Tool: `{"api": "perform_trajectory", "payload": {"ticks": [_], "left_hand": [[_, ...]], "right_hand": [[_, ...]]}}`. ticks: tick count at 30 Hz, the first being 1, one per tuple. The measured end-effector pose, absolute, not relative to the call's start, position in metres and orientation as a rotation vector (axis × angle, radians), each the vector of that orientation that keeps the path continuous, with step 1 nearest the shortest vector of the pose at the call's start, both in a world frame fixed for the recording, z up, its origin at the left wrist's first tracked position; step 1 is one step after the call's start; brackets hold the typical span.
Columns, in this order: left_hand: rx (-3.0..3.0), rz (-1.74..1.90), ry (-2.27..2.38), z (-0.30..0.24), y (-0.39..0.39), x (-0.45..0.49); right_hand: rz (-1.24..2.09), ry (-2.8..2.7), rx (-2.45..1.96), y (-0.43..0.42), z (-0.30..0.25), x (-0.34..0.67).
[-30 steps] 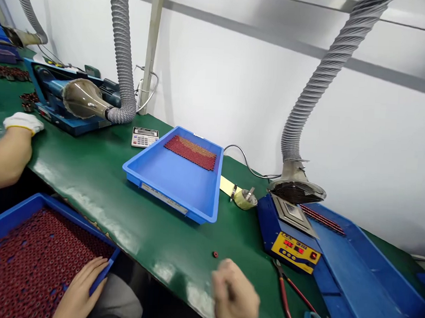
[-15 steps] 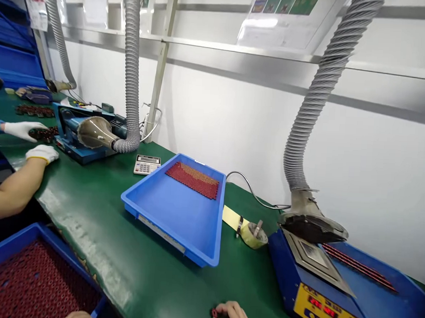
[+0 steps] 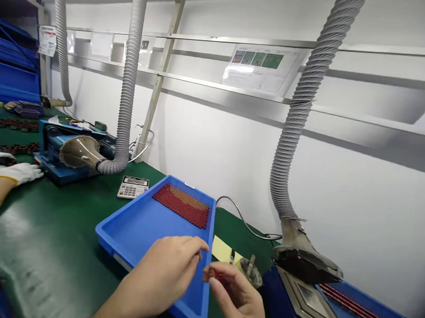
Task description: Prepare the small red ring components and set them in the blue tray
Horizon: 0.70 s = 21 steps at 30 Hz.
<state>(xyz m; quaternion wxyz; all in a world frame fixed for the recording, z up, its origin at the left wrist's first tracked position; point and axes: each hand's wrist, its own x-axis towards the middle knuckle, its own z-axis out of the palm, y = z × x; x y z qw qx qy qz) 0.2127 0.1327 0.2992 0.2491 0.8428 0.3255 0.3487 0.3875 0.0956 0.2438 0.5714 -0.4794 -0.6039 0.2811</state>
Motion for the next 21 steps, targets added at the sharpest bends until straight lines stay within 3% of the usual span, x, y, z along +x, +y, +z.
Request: {"api": "perform_trajectory", "payload": {"ticks": [3, 11, 17, 21], "left_hand": [[2.123, 1.012, 0.751, 0.289, 0.138, 0.236], [1.852, 1.213, 0.648, 0.272, 0.158, 0.267], [1.204, 0.876, 0.371, 0.267, 0.175, 0.274], [1.104, 0.781, 0.238, 0.262, 0.182, 0.276]], "right_hand": [[0.616, -1.27, -0.977, 0.113, 0.254, 0.381], [0.501, -1.271, -1.136, 0.123, 0.247, 0.399], [0.851, -1.345, -0.936, 0.122, 0.257, 0.416], [0.942, -1.33, -0.903, 0.122, 0.257, 0.417]]}}
